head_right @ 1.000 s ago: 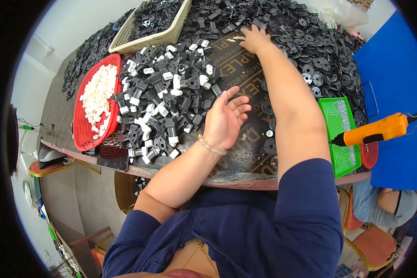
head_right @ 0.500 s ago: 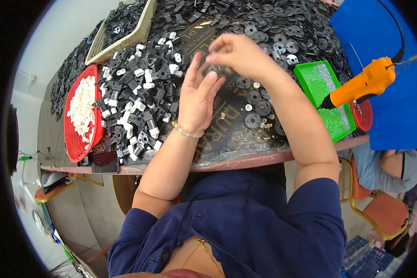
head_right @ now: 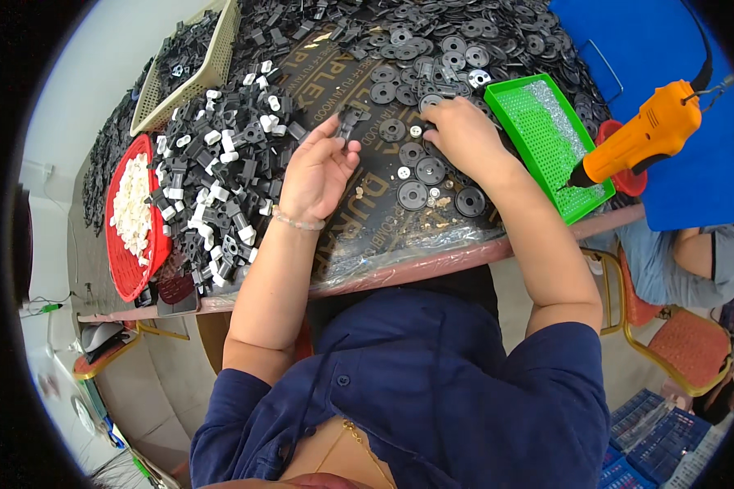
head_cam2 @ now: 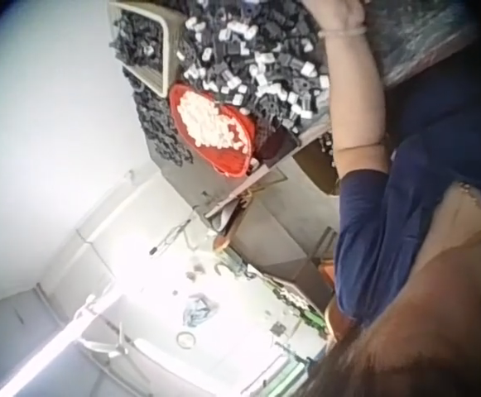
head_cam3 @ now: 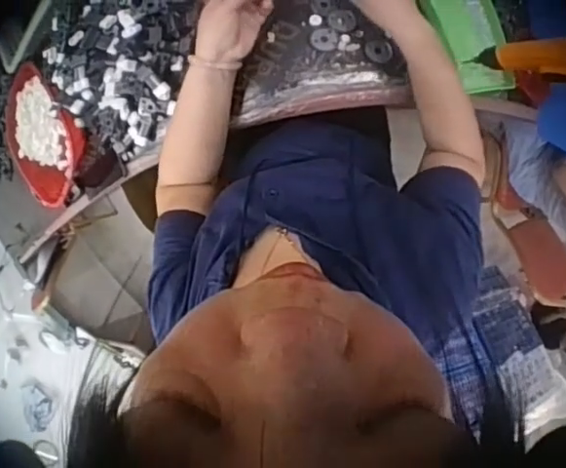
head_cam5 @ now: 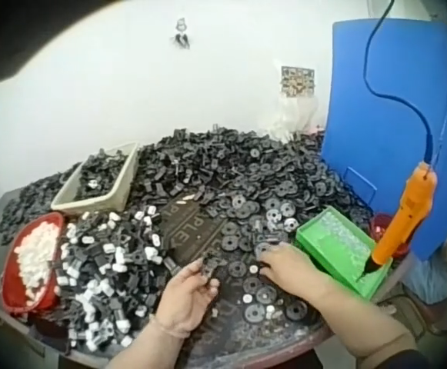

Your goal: Assembling small plastic base components with white pins and circular caps at a workbench.

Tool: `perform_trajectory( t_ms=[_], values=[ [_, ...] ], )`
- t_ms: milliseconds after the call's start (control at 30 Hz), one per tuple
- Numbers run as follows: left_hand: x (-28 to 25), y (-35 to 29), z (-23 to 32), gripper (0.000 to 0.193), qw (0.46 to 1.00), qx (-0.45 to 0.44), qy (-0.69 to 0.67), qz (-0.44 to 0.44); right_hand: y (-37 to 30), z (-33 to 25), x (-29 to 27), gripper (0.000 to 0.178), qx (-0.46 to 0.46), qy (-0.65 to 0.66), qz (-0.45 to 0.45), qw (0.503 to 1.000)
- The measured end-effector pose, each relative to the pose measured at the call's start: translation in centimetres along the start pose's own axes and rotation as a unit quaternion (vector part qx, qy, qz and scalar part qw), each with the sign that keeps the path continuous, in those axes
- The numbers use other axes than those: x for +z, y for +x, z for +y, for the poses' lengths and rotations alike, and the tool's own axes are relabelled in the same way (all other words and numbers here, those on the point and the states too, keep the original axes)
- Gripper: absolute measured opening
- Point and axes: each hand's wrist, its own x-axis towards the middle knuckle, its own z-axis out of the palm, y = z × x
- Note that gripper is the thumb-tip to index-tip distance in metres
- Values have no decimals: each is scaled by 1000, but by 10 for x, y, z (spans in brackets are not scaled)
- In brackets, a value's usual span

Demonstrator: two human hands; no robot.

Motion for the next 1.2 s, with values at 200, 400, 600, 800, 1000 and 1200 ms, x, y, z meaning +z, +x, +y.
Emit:
perform_trajectory(
  t_ms=[200, 400, 600, 800, 1000, 1200],
  values=[
    [14, -4, -3, 39, 998, 3, 59, 4, 17, -36, -26, 26, 56, 398, 14, 916],
    [25, -12, 5, 40, 998, -42, 32, -41, 19, -51, -12, 28, 56, 460, -4, 886],
    [13, -8, 4, 25, 995, -74, 14, -67, 11, -48, -5, 32, 5, 457, 44, 888],
    [18, -9, 4, 31, 994, -84, 2, -73, 1, -48, -7, 41, -27, 363, 81, 928],
    [21, -12, 1, 34, 995, -59, -26, -73, 1, -53, 5, 41, -57, 314, 155, 935],
    [23, -14, -1, 39, 994, -52, -33, -90, 1, -53, 3, 43, -106, 242, 197, 944]
  ],
)
